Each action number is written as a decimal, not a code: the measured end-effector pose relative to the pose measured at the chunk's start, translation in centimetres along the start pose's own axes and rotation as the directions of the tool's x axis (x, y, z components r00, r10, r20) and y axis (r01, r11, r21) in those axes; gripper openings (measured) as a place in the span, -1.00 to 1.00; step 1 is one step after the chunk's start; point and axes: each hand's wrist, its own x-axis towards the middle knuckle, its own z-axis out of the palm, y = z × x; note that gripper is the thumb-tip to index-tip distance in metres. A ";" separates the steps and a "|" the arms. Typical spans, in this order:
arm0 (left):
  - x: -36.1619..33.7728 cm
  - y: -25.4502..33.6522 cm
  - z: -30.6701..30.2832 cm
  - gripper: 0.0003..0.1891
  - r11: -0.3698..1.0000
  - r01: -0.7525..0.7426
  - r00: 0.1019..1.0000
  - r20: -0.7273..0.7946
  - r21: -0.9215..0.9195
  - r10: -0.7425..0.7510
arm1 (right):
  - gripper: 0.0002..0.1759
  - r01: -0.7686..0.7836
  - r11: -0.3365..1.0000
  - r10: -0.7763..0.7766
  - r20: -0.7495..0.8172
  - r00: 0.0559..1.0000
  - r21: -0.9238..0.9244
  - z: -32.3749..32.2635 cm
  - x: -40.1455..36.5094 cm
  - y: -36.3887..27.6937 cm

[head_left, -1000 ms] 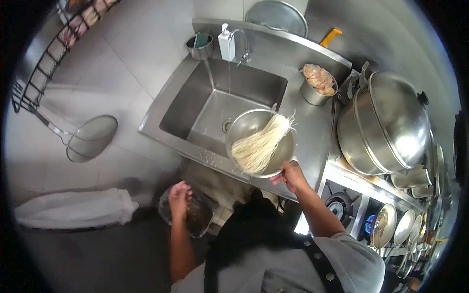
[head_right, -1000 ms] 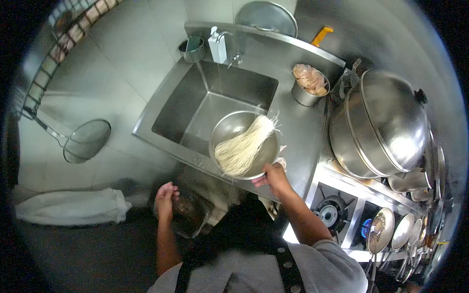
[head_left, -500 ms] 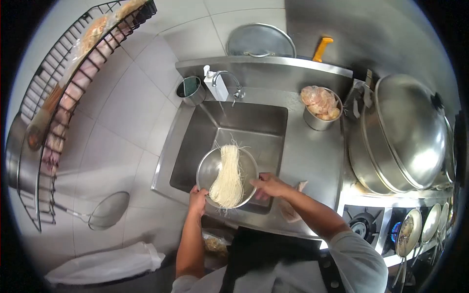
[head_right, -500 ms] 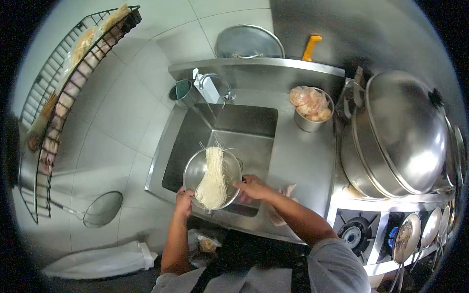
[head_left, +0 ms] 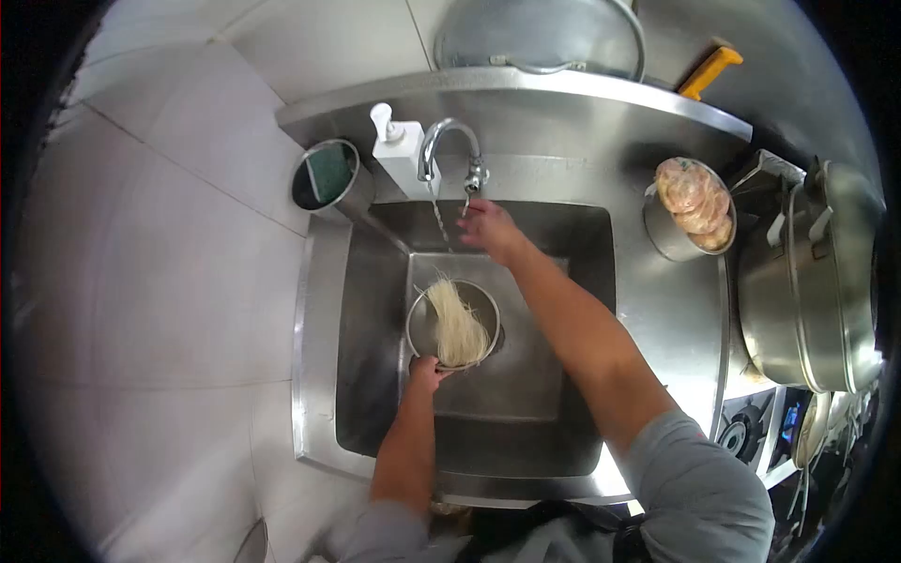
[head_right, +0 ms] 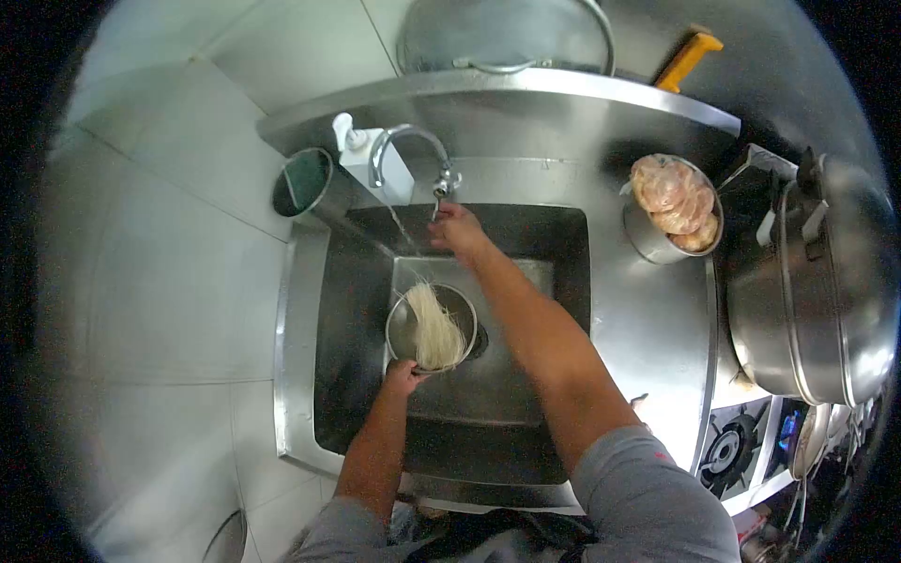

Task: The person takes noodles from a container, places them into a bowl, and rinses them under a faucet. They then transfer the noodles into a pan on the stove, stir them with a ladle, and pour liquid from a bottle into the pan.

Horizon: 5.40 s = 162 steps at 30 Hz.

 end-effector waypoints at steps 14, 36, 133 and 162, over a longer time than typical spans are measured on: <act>4.5 -3.9 6.6 -0.46 0.143 -0.298 0.660 0.095 0.944 0.745 | -0.60 -0.117 0.979 0.115 0.020 0.993 0.167 -2.4 -4.5 3.4; 11.5 1.2 5.1 -0.64 -0.251 -0.255 0.886 0.330 0.934 0.327 | -0.35 -0.011 0.515 -0.097 -0.070 0.993 -0.857 -6.0 -9.0 28.1; 13.1 -4.3 7.9 -0.29 0.988 -0.035 0.922 0.378 -0.149 0.090 | -0.57 -0.460 0.842 0.444 -0.121 0.888 -0.283 -4.9 -0.5 17.1; 10.8 -3.1 11.6 -0.07 0.226 -0.074 0.828 -0.066 0.971 0.556 | -0.68 -0.034 0.773 0.037 -0.009 0.999 -0.634 -5.6 -6.7 10.5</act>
